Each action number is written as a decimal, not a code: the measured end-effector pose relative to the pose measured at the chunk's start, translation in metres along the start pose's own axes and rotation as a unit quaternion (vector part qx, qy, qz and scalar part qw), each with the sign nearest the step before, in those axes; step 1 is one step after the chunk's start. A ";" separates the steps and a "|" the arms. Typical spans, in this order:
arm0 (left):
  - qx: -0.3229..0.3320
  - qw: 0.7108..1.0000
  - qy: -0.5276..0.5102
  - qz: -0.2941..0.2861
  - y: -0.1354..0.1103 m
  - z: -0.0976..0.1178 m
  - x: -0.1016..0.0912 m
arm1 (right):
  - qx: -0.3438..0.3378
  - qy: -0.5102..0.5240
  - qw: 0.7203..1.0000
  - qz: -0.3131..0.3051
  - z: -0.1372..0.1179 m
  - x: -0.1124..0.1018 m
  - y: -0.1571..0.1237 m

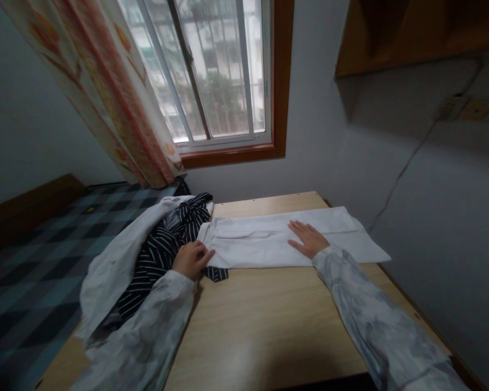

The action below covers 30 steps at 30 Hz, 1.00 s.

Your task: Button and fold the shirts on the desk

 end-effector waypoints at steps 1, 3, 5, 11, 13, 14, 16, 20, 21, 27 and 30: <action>-0.015 1.000 -0.001 0.002 -0.002 -0.004 0.003 | 0.005 0.000 1.000 0.002 0.000 -0.001 0.000; -0.028 1.000 0.011 0.008 -0.005 -0.008 0.008 | 0.011 -0.001 1.000 0.005 0.001 -0.001 0.001; -0.022 0.999 0.042 0.010 -0.006 -0.009 0.008 | 0.015 -0.005 1.000 0.005 0.001 -0.001 0.001; 0.003 0.988 0.147 0.050 -0.002 0.009 -0.017 | 0.036 -0.023 0.999 -0.001 0.001 0.000 0.000; 0.022 0.986 0.143 0.077 0.006 0.028 -0.026 | 0.037 -0.028 0.999 -0.001 0.000 0.000 0.000; 0.042 0.987 0.128 0.089 0.012 0.043 -0.027 | 0.036 -0.032 0.999 -0.002 -0.001 0.000 0.001; 0.104 0.986 0.077 0.105 0.024 0.080 -0.020 | 0.036 -0.038 0.999 -0.007 -0.002 -0.001 0.001; 0.202 0.977 -0.015 0.073 0.043 0.149 0.035 | 0.034 -0.043 0.998 -0.014 -0.005 -0.003 0.004; 0.210 0.976 -0.026 0.052 0.045 0.160 0.054 | 0.033 -0.044 0.998 -0.014 -0.006 -0.003 0.004; 0.165 0.986 -0.039 -0.006 0.047 0.155 0.120 | 0.037 -0.048 0.998 -0.012 0.007 -0.008 -0.002; 0.161 0.986 -0.037 0.002 0.043 0.141 0.120 | 0.068 -0.061 0.996 0.001 0.034 -0.018 -0.014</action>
Point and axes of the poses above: each hand's wrist, its own y-axis towards the middle knuckle, its own x-axis out of the palm, z = x × y, the point moved 6 cm from there along y, towards the middle knuckle, and after that the axes turned 15 degrees about z, right-handed, at the moved point
